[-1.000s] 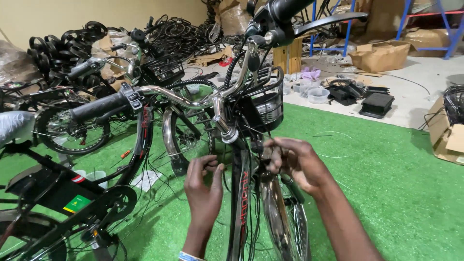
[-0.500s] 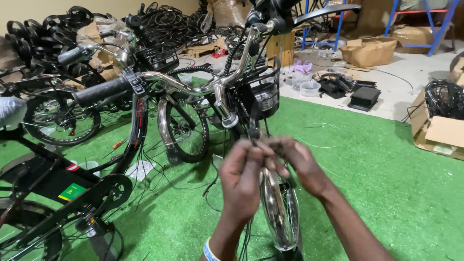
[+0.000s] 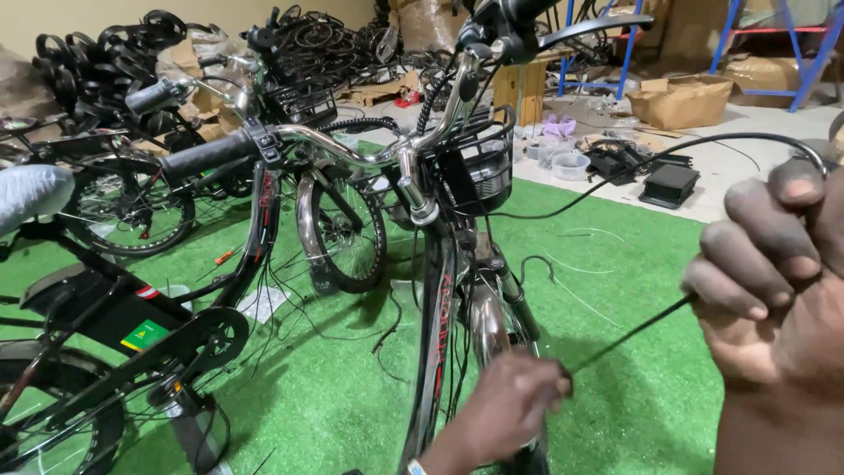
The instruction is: Routing, connecting, and securing electrical cables on a bicycle using zip ties and pliers.
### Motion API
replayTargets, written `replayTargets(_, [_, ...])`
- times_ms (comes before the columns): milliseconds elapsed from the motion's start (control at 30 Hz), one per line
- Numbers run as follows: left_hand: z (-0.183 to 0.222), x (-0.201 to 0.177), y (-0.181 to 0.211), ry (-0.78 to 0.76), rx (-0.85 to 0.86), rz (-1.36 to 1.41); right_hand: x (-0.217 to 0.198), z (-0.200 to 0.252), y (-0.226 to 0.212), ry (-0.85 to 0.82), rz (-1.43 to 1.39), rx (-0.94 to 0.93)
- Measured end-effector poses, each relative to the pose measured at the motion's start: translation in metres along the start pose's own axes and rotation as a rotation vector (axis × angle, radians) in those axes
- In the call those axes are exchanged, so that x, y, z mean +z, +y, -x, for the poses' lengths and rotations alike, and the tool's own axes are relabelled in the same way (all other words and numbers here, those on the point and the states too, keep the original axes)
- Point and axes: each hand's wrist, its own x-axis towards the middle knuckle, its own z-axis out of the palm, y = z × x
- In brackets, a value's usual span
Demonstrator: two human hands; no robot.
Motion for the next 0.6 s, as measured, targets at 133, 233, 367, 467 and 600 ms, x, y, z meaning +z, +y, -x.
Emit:
replayTargets(133, [0.005,0.011,0.0,0.0,-0.023,0.153,0.003,-0.011,0.004,0.289,0.425,-0.088])
replayTargets(233, [0.008,0.002,0.002,-0.012,-0.123,0.147,-0.028,-0.016,0.029,0.329,0.51,0.022])
replayTargets(367, [0.018,-0.015,0.009,-0.024,-0.23,0.139,-0.084,-0.006,0.088,0.459,0.684,0.269])
replayTargets(467, [0.023,-0.03,0.011,-0.036,-0.33,0.128,-0.104,0.01,0.12,0.398,0.889,0.651])
replayTargets(600, [0.024,-0.046,0.008,-0.042,-0.478,0.116,-0.114,0.016,0.129,0.09,1.647,1.033])
